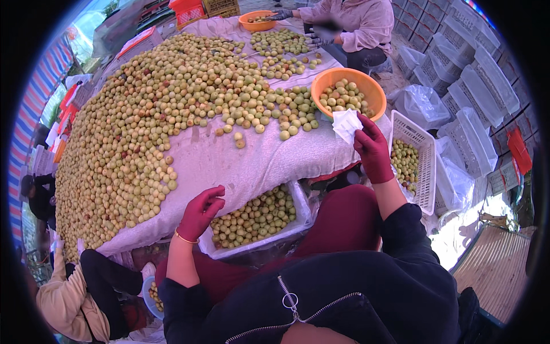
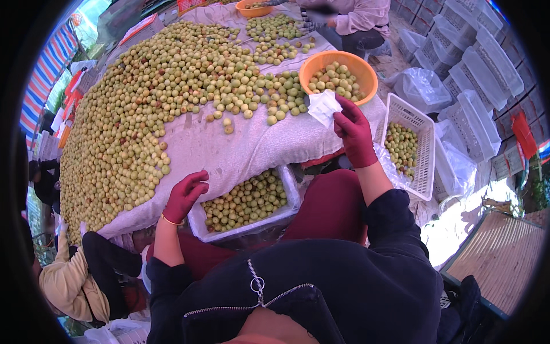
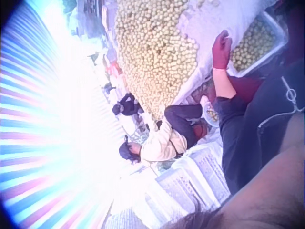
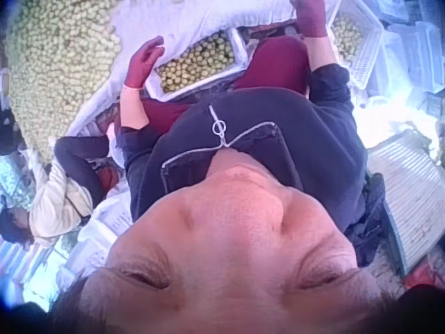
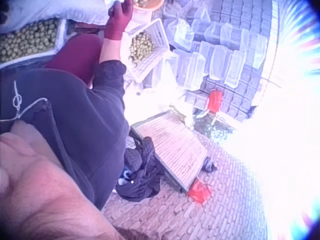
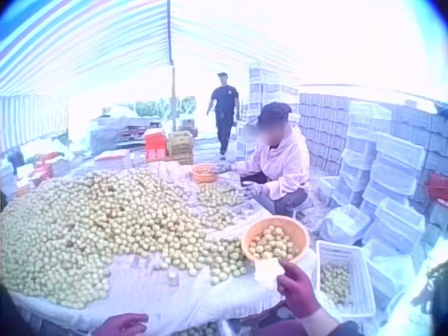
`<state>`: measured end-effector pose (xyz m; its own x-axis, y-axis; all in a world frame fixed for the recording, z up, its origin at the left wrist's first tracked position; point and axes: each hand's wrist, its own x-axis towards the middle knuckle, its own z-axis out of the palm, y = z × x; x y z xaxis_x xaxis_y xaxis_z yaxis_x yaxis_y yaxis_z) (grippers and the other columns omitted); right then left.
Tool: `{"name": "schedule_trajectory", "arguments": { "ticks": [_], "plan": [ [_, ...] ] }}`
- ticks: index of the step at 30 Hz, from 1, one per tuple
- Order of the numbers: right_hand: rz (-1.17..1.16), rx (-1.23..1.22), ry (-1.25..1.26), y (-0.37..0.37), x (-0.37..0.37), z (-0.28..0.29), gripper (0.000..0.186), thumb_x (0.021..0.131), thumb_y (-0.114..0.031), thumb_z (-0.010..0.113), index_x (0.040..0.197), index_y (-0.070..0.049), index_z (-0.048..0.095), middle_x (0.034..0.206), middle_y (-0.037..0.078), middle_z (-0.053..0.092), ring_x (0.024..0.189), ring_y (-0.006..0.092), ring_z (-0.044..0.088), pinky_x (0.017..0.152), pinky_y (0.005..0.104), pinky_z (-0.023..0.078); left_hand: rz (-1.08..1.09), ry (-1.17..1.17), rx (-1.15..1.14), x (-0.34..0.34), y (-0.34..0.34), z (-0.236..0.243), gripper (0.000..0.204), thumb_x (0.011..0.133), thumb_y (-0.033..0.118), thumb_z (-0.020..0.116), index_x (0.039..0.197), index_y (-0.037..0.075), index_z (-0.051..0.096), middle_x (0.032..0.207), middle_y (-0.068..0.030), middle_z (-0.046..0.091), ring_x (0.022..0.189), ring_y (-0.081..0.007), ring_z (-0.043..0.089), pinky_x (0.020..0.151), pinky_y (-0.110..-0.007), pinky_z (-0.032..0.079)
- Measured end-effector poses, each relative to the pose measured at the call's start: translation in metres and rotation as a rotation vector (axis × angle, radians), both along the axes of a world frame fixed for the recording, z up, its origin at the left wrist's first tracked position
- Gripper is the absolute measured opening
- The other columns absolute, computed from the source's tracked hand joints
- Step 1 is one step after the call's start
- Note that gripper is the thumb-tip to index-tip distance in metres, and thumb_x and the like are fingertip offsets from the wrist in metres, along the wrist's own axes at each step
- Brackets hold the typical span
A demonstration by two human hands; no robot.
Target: The person sorts small round green produce by hand, picking items from a large pile on a table and placing them into a white tray. They occasionally inspect individual items and transfer some to a nearby orange bowl.
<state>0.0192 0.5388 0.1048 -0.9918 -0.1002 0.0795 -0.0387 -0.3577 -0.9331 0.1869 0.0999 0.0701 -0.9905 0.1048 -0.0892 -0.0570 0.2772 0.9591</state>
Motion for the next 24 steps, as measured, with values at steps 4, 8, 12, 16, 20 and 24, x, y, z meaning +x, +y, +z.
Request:
{"name": "schedule_trajectory", "arguments": {
  "ticks": [4, 8, 12, 16, 20, 24],
  "plan": [
    [0.450, 0.155, -0.083, -0.107, 0.048, 0.006, 0.037, 0.093, -0.007, 0.065, 0.130, -0.005, 0.061, 0.083, -0.002, 0.058, 0.070, 0.0057, 0.054, 0.062, 0.0215, 0.042, 0.012, -0.150, 0.380, -0.001, 0.021, 0.012, 0.044, 0.105, 0.031, 0.051, 0.138, 0.001, 0.053, 0.125, -0.0127, 0.062, 0.097, -0.0189, 0.068, 0.080, -0.033, 0.060],
    [0.686, 0.231, -0.089, -0.181, 0.080, -0.011, 0.027, 0.093, -0.011, 0.067, 0.120, -0.006, 0.066, 0.084, -0.002, 0.063, 0.072, 0.0050, 0.058, 0.064, 0.0211, 0.044, 0.039, -0.176, 0.460, 0.006, 0.023, 0.021, 0.051, 0.106, 0.038, 0.044, 0.139, 0.000, 0.052, 0.120, -0.0133, 0.062, 0.093, -0.0195, 0.068, 0.073, -0.032, 0.061],
    [0.700, 0.280, -0.149, -0.207, 0.090, -0.027, 0.026, 0.093, -0.014, 0.068, 0.118, -0.005, 0.067, 0.081, -0.002, 0.064, 0.071, 0.0054, 0.058, 0.064, 0.0208, 0.044, 0.043, -0.126, 0.434, 0.010, 0.014, 0.020, 0.055, 0.104, 0.042, 0.047, 0.138, 0.000, 0.054, 0.117, -0.0120, 0.062, 0.092, -0.0199, 0.067, 0.072, -0.033, 0.062],
    [0.662, 0.227, -0.173, -0.216, 0.084, -0.039, 0.020, 0.094, -0.012, 0.066, 0.113, -0.003, 0.067, 0.076, 0.001, 0.063, 0.067, 0.0080, 0.056, 0.064, 0.0233, 0.043, 0.060, -0.255, 0.588, 0.013, 0.006, 0.012, 0.056, 0.104, 0.045, 0.047, 0.132, -0.003, 0.054, 0.117, -0.0155, 0.062, 0.094, -0.0239, 0.069, 0.076, -0.038, 0.063],
    [0.614, 0.212, -0.283, -0.226, 0.079, -0.049, 0.023, 0.095, -0.012, 0.065, 0.116, -0.002, 0.067, 0.077, 0.002, 0.064, 0.067, 0.0096, 0.058, 0.065, 0.0235, 0.045, 0.077, -0.272, 0.604, 0.015, -0.001, 0.007, 0.051, 0.104, 0.042, 0.047, 0.125, -0.005, 0.055, 0.113, -0.0183, 0.065, 0.096, -0.0270, 0.072, 0.075, -0.039, 0.063],
    [0.671, 0.199, -0.295, -0.232, 0.078, -0.059, 0.022, 0.096, -0.012, 0.064, 0.116, -0.001, 0.067, 0.080, 0.003, 0.066, 0.070, 0.0104, 0.060, 0.067, 0.0237, 0.047, 0.122, -0.235, 0.580, 0.017, -0.004, 0.000, 0.042, 0.105, 0.033, 0.049, 0.123, -0.004, 0.056, 0.104, -0.0166, 0.068, 0.089, -0.0251, 0.073, 0.071, -0.036, 0.063]
  ]
}}
